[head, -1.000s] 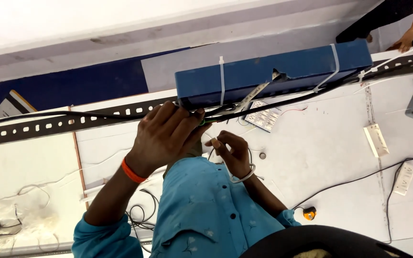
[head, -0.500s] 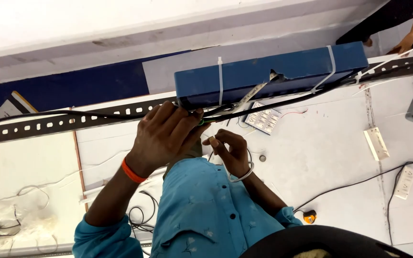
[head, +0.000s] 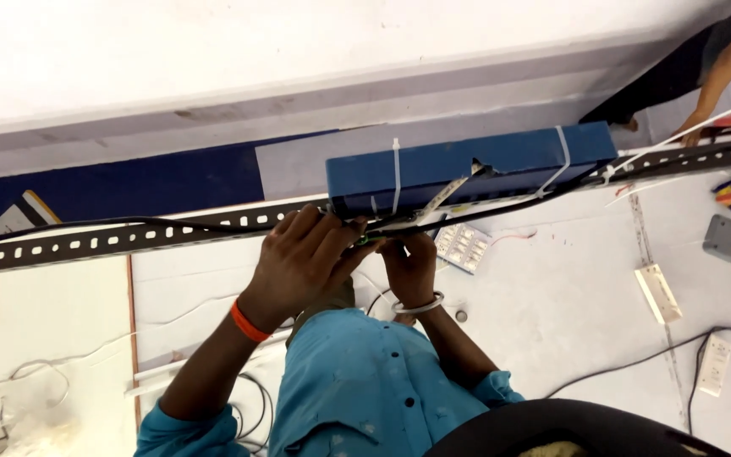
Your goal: Installing and wiring an electrical box onto a metal rail and securing it with cable ties.
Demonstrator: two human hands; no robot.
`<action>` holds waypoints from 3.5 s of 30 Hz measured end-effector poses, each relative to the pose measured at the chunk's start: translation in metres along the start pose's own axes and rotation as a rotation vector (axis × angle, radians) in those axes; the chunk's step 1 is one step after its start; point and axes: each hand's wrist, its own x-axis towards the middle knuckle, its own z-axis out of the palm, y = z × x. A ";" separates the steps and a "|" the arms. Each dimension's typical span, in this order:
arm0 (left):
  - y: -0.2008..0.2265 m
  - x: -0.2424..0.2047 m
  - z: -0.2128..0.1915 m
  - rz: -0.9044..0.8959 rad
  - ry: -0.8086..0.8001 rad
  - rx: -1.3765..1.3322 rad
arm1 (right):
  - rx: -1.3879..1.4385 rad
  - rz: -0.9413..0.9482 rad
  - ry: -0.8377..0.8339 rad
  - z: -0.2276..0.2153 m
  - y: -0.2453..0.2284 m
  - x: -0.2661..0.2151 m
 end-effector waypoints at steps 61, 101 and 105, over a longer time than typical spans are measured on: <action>-0.010 -0.017 0.013 0.079 0.100 0.051 | -0.136 -0.654 0.157 -0.037 -0.109 -0.016; -0.012 -0.020 0.014 0.099 0.086 0.037 | -0.335 -0.672 0.290 -0.021 -0.117 0.016; -0.010 -0.018 0.011 0.098 0.115 0.002 | -0.354 -0.680 0.278 -0.025 -0.125 0.018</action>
